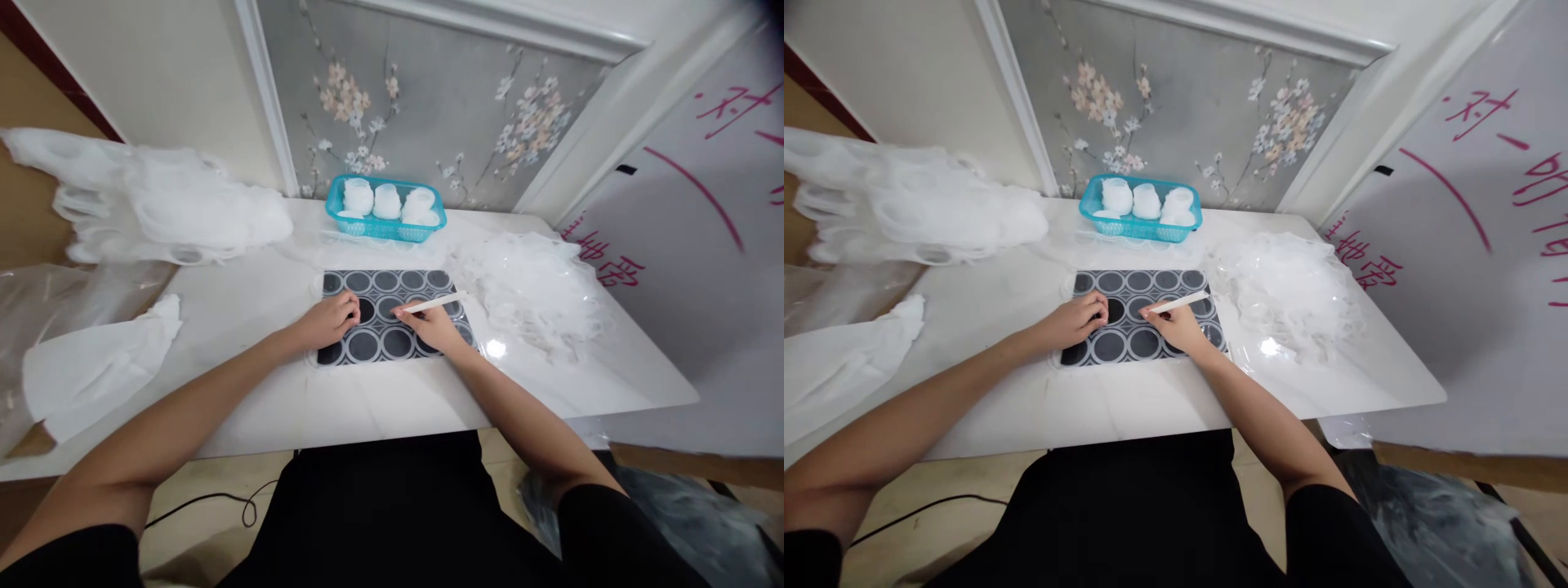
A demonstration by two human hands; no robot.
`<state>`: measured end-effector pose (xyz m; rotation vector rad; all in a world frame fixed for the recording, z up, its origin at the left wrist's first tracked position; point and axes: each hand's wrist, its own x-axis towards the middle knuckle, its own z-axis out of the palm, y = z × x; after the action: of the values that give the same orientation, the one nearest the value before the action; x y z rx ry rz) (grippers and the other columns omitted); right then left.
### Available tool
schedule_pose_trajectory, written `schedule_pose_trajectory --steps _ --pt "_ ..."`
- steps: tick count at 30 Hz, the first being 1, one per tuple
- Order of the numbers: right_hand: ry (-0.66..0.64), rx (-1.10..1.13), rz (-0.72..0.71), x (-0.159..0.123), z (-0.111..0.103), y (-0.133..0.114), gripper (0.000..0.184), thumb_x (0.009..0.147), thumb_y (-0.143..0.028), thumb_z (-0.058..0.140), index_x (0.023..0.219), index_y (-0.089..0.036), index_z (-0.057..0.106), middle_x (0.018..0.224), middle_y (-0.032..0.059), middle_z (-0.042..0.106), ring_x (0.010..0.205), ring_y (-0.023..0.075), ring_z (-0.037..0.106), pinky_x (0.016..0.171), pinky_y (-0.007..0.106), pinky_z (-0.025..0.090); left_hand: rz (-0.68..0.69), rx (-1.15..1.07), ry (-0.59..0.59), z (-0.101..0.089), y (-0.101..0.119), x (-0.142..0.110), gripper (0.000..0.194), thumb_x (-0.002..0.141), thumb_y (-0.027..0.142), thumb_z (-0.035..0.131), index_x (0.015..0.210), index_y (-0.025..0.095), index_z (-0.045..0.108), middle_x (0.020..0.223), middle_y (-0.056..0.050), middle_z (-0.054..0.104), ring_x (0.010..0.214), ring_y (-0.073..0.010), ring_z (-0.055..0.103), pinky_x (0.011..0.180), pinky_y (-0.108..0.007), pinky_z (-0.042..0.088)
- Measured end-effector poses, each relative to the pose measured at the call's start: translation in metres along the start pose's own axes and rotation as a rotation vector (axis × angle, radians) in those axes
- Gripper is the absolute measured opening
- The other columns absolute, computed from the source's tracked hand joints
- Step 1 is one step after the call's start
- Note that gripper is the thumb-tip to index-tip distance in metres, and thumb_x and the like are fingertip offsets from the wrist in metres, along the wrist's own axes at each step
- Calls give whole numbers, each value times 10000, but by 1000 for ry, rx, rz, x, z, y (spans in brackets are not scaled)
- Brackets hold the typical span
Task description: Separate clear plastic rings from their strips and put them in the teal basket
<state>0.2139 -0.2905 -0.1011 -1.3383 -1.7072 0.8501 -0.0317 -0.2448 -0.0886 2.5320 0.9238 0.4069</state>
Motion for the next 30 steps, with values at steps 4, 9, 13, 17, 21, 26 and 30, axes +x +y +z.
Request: schedule_pose_trajectory --steps 4,9,13,17,21,26,30 --pt "-1 -9 19 0 0 -2 242 816 -380 616 875 -174 728 876 71 736 841 240 665 746 349 504 11 -26 96 1 7 -1 222 940 279 348 854 177 526 1073 -90 521 982 -197 544 884 -357 431" --pt "-12 -26 -2 -1 0 -5 212 826 -358 612 863 -182 724 873 66 736 820 226 667 733 333 508 179 134 107 10 25 -6 305 966 338 386 1145 169 565 1180 -77 607 1000 -207 505 904 -358 382" --pt "-14 -17 -19 0 -2 -3 241 834 -386 603 871 -179 720 886 68 733 843 225 665 744 329 510 241 331 23 20 34 -12 409 968 401 380 1277 194 550 1275 -43 605 940 -213 471 839 -349 354" --pt "-20 -58 -33 0 -1 -1 239 841 -383 601 871 -179 723 873 70 734 803 222 670 705 328 519 252 375 16 21 35 -13 423 967 419 380 1285 207 560 1283 -29 607 951 -210 455 815 -338 338" --pt "1 -233 -216 -9 4 -5 209 887 -318 553 876 -202 726 911 67 738 896 227 658 807 355 511 262 384 3 19 34 -12 410 972 410 371 1275 218 571 1288 -11 605 946 -206 449 791 -336 333" --pt "14 -659 -463 15 -15 -9 232 857 -162 533 980 -246 711 957 38 734 1201 260 503 1072 471 281 284 379 -50 12 35 -13 397 974 378 380 1280 206 564 1301 -12 596 893 -196 454 771 -335 339" --pt "528 -607 -199 49 -51 -4 259 888 -244 479 926 -184 728 945 91 727 1072 284 565 973 485 380 273 386 -93 3 45 -7 375 962 399 403 1183 200 632 1257 -10 626 867 -193 470 750 -337 344"
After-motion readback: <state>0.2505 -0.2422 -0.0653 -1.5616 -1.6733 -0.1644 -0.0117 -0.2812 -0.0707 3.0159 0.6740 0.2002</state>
